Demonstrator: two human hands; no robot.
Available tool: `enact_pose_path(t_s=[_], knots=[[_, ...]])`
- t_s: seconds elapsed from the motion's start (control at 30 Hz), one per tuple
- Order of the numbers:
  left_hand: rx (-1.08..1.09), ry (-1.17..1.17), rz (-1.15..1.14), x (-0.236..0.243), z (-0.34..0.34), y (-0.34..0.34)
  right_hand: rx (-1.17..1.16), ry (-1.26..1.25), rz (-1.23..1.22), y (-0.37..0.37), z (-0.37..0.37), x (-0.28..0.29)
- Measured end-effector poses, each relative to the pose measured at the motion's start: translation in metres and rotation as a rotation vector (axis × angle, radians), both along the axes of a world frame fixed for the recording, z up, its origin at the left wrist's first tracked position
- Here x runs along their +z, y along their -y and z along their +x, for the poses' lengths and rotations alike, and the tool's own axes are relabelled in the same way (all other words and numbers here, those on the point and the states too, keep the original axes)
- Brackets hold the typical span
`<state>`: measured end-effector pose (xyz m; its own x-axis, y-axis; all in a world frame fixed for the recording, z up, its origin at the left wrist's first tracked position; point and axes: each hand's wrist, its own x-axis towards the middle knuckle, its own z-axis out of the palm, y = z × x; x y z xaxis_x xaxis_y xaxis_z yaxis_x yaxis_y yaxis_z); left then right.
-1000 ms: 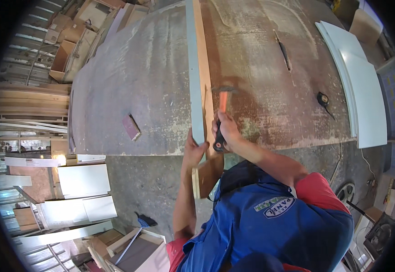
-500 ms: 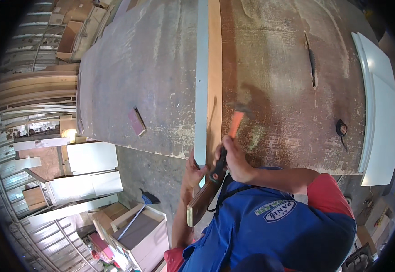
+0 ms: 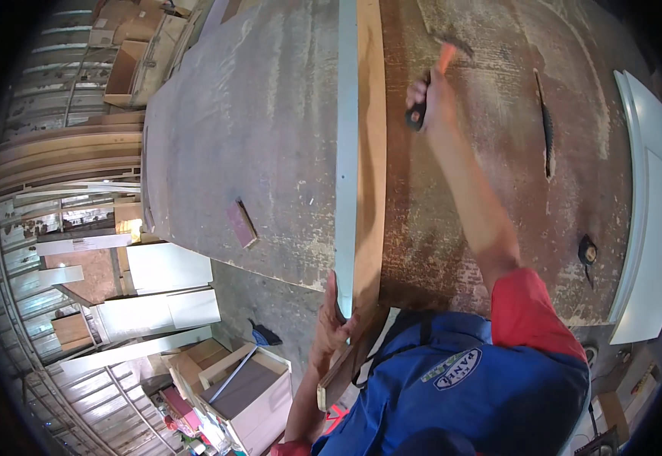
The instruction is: The person measures white boards and a wooden workbench surface using a tape measure and a pen, then hammers wooden components onto the workbench.
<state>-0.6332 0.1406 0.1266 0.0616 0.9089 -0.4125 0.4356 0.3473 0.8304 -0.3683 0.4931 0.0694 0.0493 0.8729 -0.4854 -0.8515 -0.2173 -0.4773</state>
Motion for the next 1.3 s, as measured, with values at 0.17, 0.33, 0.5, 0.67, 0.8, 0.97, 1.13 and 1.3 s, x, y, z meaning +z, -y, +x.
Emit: enact_pose_path(t_s=[0.17, 0.33, 0.5, 0.67, 0.8, 0.97, 1.13, 1.3], knots=[[0.016, -0.064, -0.042, -0.007, -0.001, -0.004, -0.151, 0.086, 0.040, -0.131, -0.002, -0.024], [-0.023, -0.078, 0.038, -0.006, -0.006, -0.005, 0.155, 0.130, 0.025, -0.182, -0.018, -0.042], [-0.037, -0.052, 0.019, -0.012, -0.014, -0.001, -0.163, 0.164, 0.062, -0.181, -0.036, -0.051], [-0.022, -0.082, 0.020, -0.014, -0.011, 0.002, 0.412, 0.277, 0.163, -0.143, 0.007, -0.065], [-0.015, -0.069, 0.129, -0.028, -0.017, 0.012, 0.123, 0.561, 0.159, 0.018, 0.011, -0.089], [0.022, 0.076, 0.037, -0.025, -0.011, 0.009, -0.145, 1.138, -0.020, 0.239, 0.069, -0.132], [-0.131, 0.049, 0.308, -0.042, -0.016, 0.003, -0.193, 1.205, -0.253, 0.402, 0.108, -0.095], [-0.165, 0.391, 0.334, -0.025, 0.031, 0.010, -0.431, 1.247, -0.284, 0.501, 0.137, -0.069]])
